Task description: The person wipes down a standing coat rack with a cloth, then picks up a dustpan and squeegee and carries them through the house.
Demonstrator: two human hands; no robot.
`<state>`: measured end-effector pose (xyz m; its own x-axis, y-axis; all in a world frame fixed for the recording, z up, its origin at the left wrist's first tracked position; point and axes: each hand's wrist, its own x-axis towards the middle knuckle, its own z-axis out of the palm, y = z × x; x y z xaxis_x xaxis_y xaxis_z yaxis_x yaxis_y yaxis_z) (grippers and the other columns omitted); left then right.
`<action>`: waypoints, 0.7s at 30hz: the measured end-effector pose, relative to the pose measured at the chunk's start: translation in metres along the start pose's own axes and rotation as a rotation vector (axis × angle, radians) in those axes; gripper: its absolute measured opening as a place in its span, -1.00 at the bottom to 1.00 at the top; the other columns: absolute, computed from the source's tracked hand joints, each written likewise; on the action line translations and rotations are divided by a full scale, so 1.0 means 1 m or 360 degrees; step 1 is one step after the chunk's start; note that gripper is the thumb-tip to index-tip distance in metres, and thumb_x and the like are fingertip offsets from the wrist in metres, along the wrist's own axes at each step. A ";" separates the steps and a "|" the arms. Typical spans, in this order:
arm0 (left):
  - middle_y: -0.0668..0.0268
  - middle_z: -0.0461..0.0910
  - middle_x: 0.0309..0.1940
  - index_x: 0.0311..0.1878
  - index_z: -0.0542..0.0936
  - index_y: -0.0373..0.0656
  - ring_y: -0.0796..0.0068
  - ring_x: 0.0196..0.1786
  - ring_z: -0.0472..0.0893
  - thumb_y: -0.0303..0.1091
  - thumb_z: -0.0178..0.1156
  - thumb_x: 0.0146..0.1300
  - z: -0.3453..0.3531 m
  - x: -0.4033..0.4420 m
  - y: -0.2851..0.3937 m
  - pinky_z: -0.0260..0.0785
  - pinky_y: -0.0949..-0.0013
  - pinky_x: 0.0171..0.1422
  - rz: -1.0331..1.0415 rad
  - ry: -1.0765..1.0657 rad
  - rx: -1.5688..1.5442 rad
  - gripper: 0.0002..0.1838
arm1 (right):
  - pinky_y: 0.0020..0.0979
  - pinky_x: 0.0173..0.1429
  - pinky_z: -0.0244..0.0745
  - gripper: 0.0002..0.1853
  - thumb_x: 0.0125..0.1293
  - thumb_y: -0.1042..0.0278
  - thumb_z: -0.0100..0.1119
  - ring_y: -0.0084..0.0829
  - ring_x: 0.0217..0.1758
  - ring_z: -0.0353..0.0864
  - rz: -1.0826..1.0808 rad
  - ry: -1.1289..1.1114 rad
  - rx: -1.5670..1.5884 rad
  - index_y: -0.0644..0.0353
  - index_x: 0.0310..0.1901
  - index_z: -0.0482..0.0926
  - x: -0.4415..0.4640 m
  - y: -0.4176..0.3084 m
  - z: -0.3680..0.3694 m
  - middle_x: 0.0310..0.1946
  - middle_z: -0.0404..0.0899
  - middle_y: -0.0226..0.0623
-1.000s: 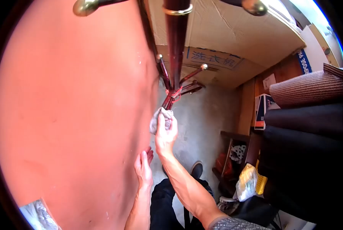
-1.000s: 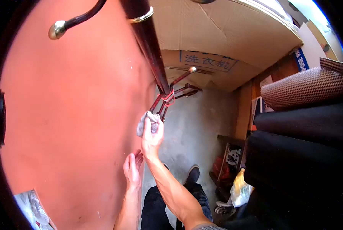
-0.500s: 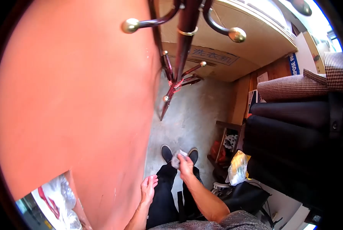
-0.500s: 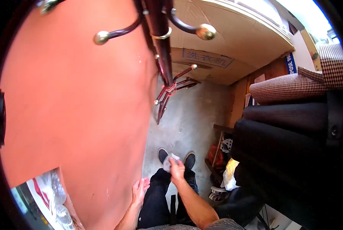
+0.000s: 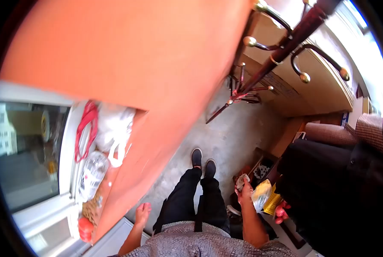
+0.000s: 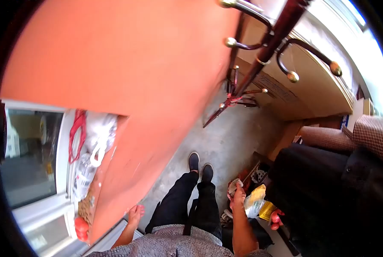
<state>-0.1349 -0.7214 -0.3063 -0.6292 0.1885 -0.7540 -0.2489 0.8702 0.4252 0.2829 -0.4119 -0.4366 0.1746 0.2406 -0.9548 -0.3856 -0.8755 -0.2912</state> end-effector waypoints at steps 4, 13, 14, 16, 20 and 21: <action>0.28 0.77 -0.26 -0.09 0.72 -0.27 0.50 -0.28 0.69 -0.07 0.16 0.59 -0.029 -0.040 -0.068 0.53 0.36 -0.17 -0.0096 0.0180 0.0019 -0.60 | -0.33 -0.26 0.54 -0.70 0.50 -0.12 0.23 -0.41 -0.32 0.70 -0.0029 0.0009 -0.0071 -0.20 0.08 0.63 0.009 -0.010 -0.006 -0.23 0.74 -0.50; -0.01 0.76 -0.23 -0.11 0.71 -0.29 -0.01 -0.10 0.76 0.09 0.15 0.51 -0.034 -0.087 -0.192 0.55 0.07 0.00 -0.0044 0.0538 0.0080 -0.48 | -0.14 0.20 0.67 -0.62 0.19 0.54 0.07 -0.26 0.06 0.72 -0.0143 -0.0872 -0.0180 0.10 0.05 0.63 -0.009 -0.024 0.039 -0.01 0.71 -0.35; -0.01 0.76 -0.23 -0.11 0.71 -0.29 -0.01 -0.10 0.76 0.09 0.15 0.51 -0.034 -0.094 -0.201 0.55 0.07 0.00 -0.0068 0.0597 0.0028 -0.48 | -0.14 0.18 0.67 -0.63 0.19 0.54 0.07 -0.29 0.03 0.72 -0.0179 -0.0923 -0.0309 0.10 0.04 0.63 -0.011 -0.021 0.047 -0.04 0.70 -0.36; -0.07 0.74 -0.18 -0.11 0.71 -0.26 -0.14 -0.01 0.72 0.12 0.13 0.49 -0.037 -0.104 -0.209 0.52 0.01 0.05 -0.0124 0.0509 -0.0088 -0.46 | -0.22 0.05 0.66 -0.70 0.25 0.48 0.14 -0.36 -0.03 0.71 -0.0297 -0.1023 -0.0492 0.06 0.02 0.63 -0.043 -0.013 0.071 -0.10 0.70 -0.41; -0.09 0.73 -0.17 -0.10 0.70 -0.27 -0.15 -0.01 0.72 0.12 0.13 0.50 -0.042 -0.118 -0.252 0.52 0.00 0.06 -0.0145 0.0595 -0.0249 -0.46 | -0.38 -0.14 0.58 -0.81 0.41 0.28 0.26 -0.41 -0.16 0.70 -0.0255 -0.0992 -0.0962 -0.06 0.02 0.65 -0.091 0.026 0.109 -0.16 0.71 -0.47; -0.10 0.73 -0.16 -0.10 0.70 -0.27 -0.16 0.01 0.71 0.12 0.12 0.50 -0.043 -0.120 -0.272 0.52 0.00 0.06 -0.0178 0.0605 -0.0266 -0.46 | -0.38 -0.14 0.58 -0.81 0.41 0.28 0.26 -0.41 -0.16 0.70 -0.0266 -0.1020 -0.1025 -0.06 0.02 0.65 -0.102 0.042 0.116 -0.16 0.71 -0.47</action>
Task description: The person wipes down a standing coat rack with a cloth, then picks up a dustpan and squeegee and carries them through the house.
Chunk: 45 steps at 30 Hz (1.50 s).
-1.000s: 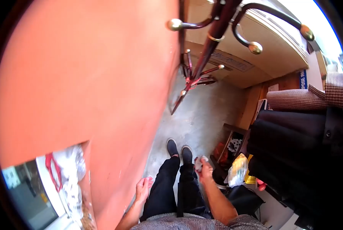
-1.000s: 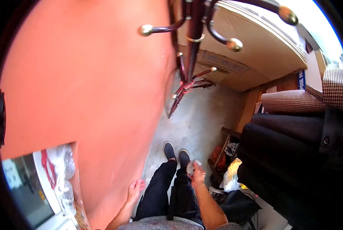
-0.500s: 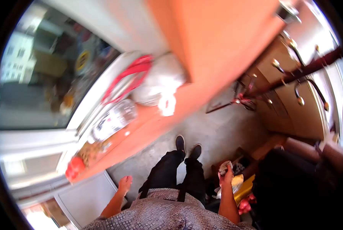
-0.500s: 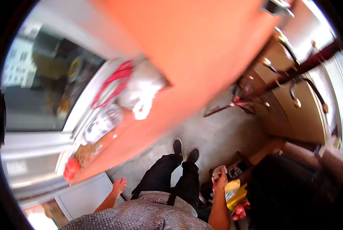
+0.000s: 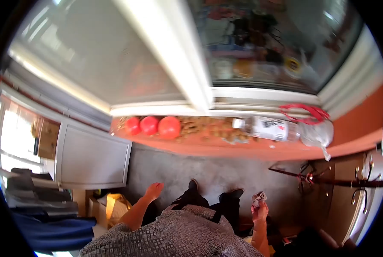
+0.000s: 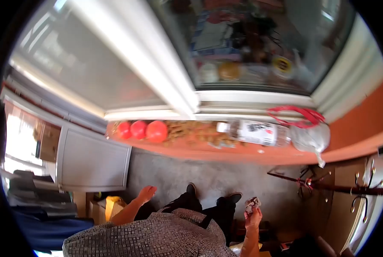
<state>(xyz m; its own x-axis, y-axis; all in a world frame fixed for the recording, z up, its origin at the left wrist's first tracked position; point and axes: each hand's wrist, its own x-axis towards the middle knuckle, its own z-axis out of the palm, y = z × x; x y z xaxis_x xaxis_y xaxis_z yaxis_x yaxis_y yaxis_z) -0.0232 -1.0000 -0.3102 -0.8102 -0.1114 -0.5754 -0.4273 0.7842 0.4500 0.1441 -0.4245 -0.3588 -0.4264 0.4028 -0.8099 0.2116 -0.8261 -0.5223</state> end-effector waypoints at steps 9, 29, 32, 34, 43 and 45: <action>-0.12 0.72 -0.13 -0.06 0.71 -0.20 -0.27 0.06 0.66 0.10 0.15 0.49 -0.060 -0.012 -0.104 0.53 -0.09 0.07 -0.0165 0.0238 -0.0288 -0.52 | -0.45 -0.54 0.20 -0.49 0.60 -0.29 -0.03 -0.53 -0.61 0.30 0.0602 -0.0425 -0.0796 0.02 -0.10 0.63 -0.060 0.106 0.240 -0.49 0.52 -0.44; 0.42 0.64 -0.39 -0.21 0.68 -0.12 0.56 -0.37 0.61 -0.01 0.23 0.51 -0.041 -0.117 -0.235 0.46 0.44 -0.31 -0.1309 0.0735 -0.1886 -0.65 | -0.49 -0.11 0.57 -0.61 0.60 0.07 0.02 -0.48 -0.18 0.74 0.0834 -0.1796 -0.2031 0.22 0.04 0.70 -0.188 0.359 0.568 -0.12 0.79 -0.26; 0.40 0.65 -0.35 -0.17 0.68 -0.11 0.52 -0.38 0.63 0.01 0.24 0.51 -0.046 -0.084 -0.275 0.48 0.40 -0.33 -0.1422 0.0682 -0.1989 -0.65 | -0.51 -0.16 0.54 -0.66 0.54 0.10 0.22 -0.53 -0.26 0.72 0.0736 -0.1701 -0.1992 0.24 0.03 0.68 -0.198 0.409 0.605 -0.17 0.77 -0.33; 0.40 0.66 -0.33 -0.13 0.68 -0.11 0.49 -0.37 0.64 0.03 0.25 0.50 -0.062 -0.048 -0.311 0.49 0.39 -0.35 -0.1396 0.0626 -0.1996 -0.64 | -0.45 -0.23 0.53 -0.67 0.50 0.10 0.32 -0.56 -0.32 0.66 0.0575 -0.1633 -0.1759 0.21 0.04 0.67 -0.211 0.444 0.636 -0.22 0.73 -0.40; 0.36 0.65 -0.40 -0.16 0.69 -0.20 0.55 -0.42 0.59 -0.06 0.22 0.51 -0.300 0.121 -0.440 0.46 0.42 -0.34 -0.0808 0.0672 -0.1887 -0.64 | -0.36 -0.20 0.59 -0.38 0.32 0.07 0.53 -0.46 -0.13 0.69 0.0276 -0.0787 -0.1684 0.29 0.26 0.59 -0.182 0.522 0.769 -0.03 0.72 -0.31; 0.22 0.67 -0.40 -0.14 0.70 -0.25 0.37 -0.37 0.63 -0.09 0.19 0.53 -0.352 0.185 -0.465 0.50 0.27 -0.24 -0.0419 0.0665 -0.1374 -0.64 | -0.32 -0.08 0.63 -0.36 0.31 0.11 0.55 -0.44 -0.02 0.72 0.0287 -0.0782 -0.1511 0.33 0.29 0.57 -0.189 0.510 0.793 0.07 0.72 -0.24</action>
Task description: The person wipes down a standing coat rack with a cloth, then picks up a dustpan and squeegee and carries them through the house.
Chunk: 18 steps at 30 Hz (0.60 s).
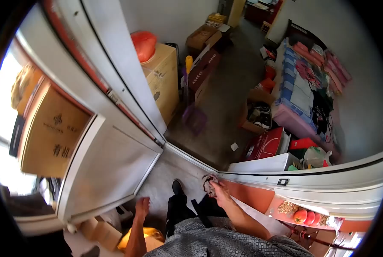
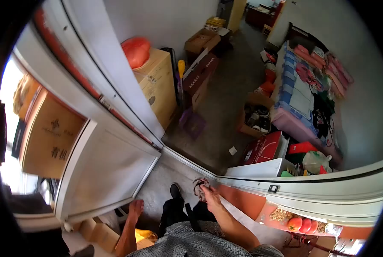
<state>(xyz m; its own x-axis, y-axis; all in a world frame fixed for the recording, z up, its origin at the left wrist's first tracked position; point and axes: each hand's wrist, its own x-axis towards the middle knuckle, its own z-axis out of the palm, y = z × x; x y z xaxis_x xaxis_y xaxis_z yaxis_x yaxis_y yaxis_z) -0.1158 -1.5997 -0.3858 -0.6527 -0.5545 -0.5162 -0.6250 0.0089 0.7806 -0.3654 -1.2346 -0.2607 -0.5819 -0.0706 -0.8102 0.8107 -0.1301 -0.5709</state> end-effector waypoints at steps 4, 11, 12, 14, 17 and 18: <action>-0.03 0.72 -0.25 -0.04 0.71 -0.28 0.06 -0.18 0.72 -0.14 0.19 0.54 0.021 0.111 0.193 0.54 0.11 -0.03 0.0727 -0.0114 0.0745 -0.66 | -0.35 -0.28 0.59 -0.71 0.44 0.11 0.39 -0.48 -0.32 0.76 -0.0101 0.0217 0.0056 0.08 0.04 0.71 0.034 -0.020 -0.001 -0.23 0.79 -0.39; 0.03 0.70 -0.04 0.06 0.64 -0.23 -0.09 0.02 0.67 -0.31 0.35 0.39 0.151 0.200 0.462 0.52 0.02 0.15 0.1704 -0.0558 0.1030 -0.73 | -0.29 -0.20 0.61 -0.68 0.43 0.10 0.38 -0.50 -0.20 0.76 -0.0089 0.0427 0.0446 0.06 0.09 0.67 0.088 -0.070 0.021 -0.15 0.78 -0.41; 0.03 0.70 -0.04 0.06 0.64 -0.23 -0.09 0.02 0.67 -0.31 0.35 0.39 0.166 0.209 0.488 0.52 0.02 0.15 0.1734 -0.0592 0.1040 -0.73 | -0.27 -0.17 0.62 -0.66 0.42 0.11 0.39 -0.47 -0.17 0.76 0.0006 0.0533 0.0327 0.07 0.11 0.66 0.109 -0.068 0.021 -0.10 0.77 -0.38; 0.03 0.69 -0.04 0.05 0.64 -0.22 -0.09 0.04 0.65 -0.31 0.35 0.38 0.200 0.233 0.537 0.52 0.02 0.17 0.1828 -0.0638 0.1175 -0.73 | -0.19 -0.09 0.66 -0.60 0.39 0.13 0.39 -0.35 -0.09 0.75 0.0080 0.0548 0.0324 0.10 0.17 0.63 0.137 -0.083 0.023 0.02 0.73 -0.26; 0.03 0.69 -0.04 0.03 0.66 -0.17 -0.10 0.06 0.63 -0.32 0.35 0.36 0.241 0.291 0.582 0.50 0.03 0.23 0.2035 -0.0661 0.1554 -0.76 | -0.17 -0.20 0.71 -0.59 0.36 0.24 0.35 -0.23 -0.10 0.77 0.0093 0.0650 0.0357 0.20 0.17 0.61 0.152 -0.116 0.023 -0.03 0.71 -0.16; 0.10 0.70 -0.06 0.00 0.69 -0.12 -0.06 0.09 0.62 -0.29 0.31 0.39 0.255 0.301 0.596 0.40 -0.10 0.39 0.2076 -0.0568 0.1858 -0.80 | -0.21 -0.27 0.70 -0.59 0.34 0.29 0.34 -0.24 -0.15 0.76 0.0030 0.0736 0.0369 0.24 0.17 0.60 0.158 -0.124 0.021 -0.06 0.70 -0.14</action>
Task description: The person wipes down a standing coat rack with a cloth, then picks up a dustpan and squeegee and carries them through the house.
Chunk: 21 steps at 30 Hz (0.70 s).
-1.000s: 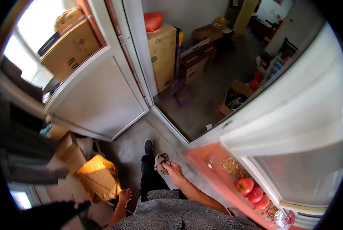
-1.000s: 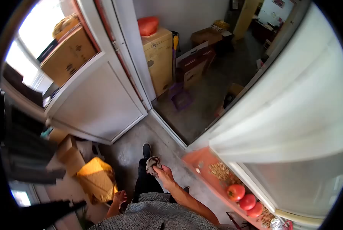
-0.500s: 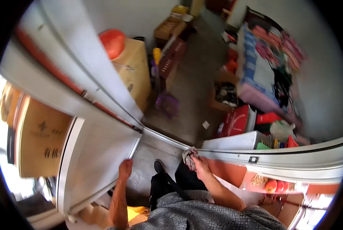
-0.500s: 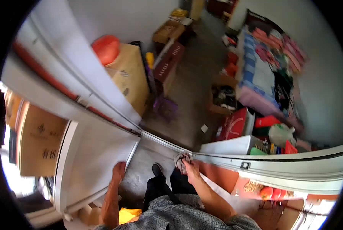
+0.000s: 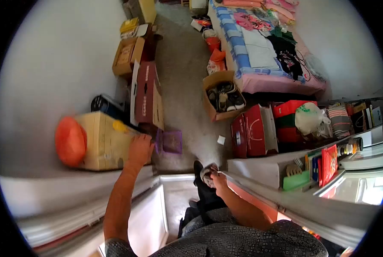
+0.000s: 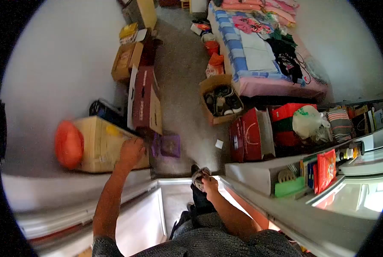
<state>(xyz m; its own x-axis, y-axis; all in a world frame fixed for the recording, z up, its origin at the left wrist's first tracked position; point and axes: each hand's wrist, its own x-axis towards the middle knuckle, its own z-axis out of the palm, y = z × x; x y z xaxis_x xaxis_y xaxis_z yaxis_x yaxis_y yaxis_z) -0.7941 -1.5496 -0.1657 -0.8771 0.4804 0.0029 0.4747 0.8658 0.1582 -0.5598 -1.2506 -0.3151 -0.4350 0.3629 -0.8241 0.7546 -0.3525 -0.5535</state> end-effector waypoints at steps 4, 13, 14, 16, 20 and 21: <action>0.12 0.72 0.06 0.11 0.73 -0.09 0.01 0.23 0.61 -0.22 0.29 0.41 0.016 0.072 -0.044 0.21 -0.26 0.56 0.0055 -0.0612 0.0897 -0.71 | -0.13 -0.22 0.68 -0.57 0.39 0.25 0.31 -0.22 -0.17 0.75 0.0265 0.0240 0.0049 0.26 0.22 0.58 0.061 -0.007 -0.008 -0.04 0.69 -0.11; 0.22 0.75 0.12 0.25 0.72 -0.10 0.14 0.12 0.70 0.33 0.24 0.34 0.068 0.152 -0.140 0.53 0.01 0.21 0.0224 -0.2546 0.0742 -0.29 | -0.16 -0.40 0.74 -0.71 0.48 0.30 0.22 -0.22 -0.31 0.75 0.0243 0.0220 0.0451 0.30 0.09 0.59 0.069 -0.059 -0.040 -0.17 0.71 -0.10; 0.21 0.75 0.05 0.19 0.73 -0.11 0.18 0.06 0.70 0.39 0.23 0.33 0.067 0.156 -0.144 0.53 0.02 0.16 -0.0008 -0.2651 0.0678 -0.27 | -0.16 -0.40 0.74 -0.71 0.48 0.30 0.22 -0.22 -0.31 0.75 0.0244 0.0230 0.0466 0.30 0.09 0.59 0.068 -0.062 -0.042 -0.17 0.71 -0.10; 0.24 0.72 -0.14 0.02 0.74 -0.12 0.28 -0.11 0.67 0.45 0.24 0.32 0.073 0.151 -0.169 0.52 0.06 0.03 -0.0199 -0.2786 0.0515 -0.27 | -0.13 -0.38 0.77 -0.73 0.50 0.30 0.20 -0.20 -0.32 0.76 0.0225 0.0311 0.0620 0.29 0.08 0.58 0.069 -0.052 -0.054 -0.16 0.71 -0.09; 0.33 0.63 -0.40 -0.23 0.73 -0.10 0.43 -0.37 0.57 0.38 0.34 0.30 0.116 0.125 -0.229 0.45 0.19 -0.24 -0.0601 -0.2826 -0.0168 -0.38 | -0.15 -0.38 0.76 -0.75 0.47 0.32 0.21 -0.20 -0.35 0.75 0.0142 0.0481 0.0857 0.33 0.01 0.60 0.055 -0.057 -0.068 -0.19 0.73 -0.10; 0.35 0.61 -0.44 -0.27 0.73 -0.09 0.46 -0.43 0.55 0.36 0.36 0.30 0.137 0.108 -0.250 0.42 0.22 -0.30 -0.0925 -0.2707 -0.0520 -0.40 | -0.15 -0.38 0.76 -0.75 0.47 0.32 0.21 -0.20 -0.35 0.75 0.0136 0.0490 0.0868 0.33 0.01 0.60 0.055 -0.060 -0.069 -0.19 0.73 -0.10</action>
<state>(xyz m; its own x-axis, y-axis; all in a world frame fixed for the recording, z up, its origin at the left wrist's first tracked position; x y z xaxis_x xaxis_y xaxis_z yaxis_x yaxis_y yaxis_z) -0.9973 -1.6952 -0.3401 0.2117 -0.0519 -0.9760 -0.0430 0.9971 -0.0624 -0.5952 -1.1502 -0.3195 -0.1619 0.5170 -0.8406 0.3860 -0.7508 -0.5361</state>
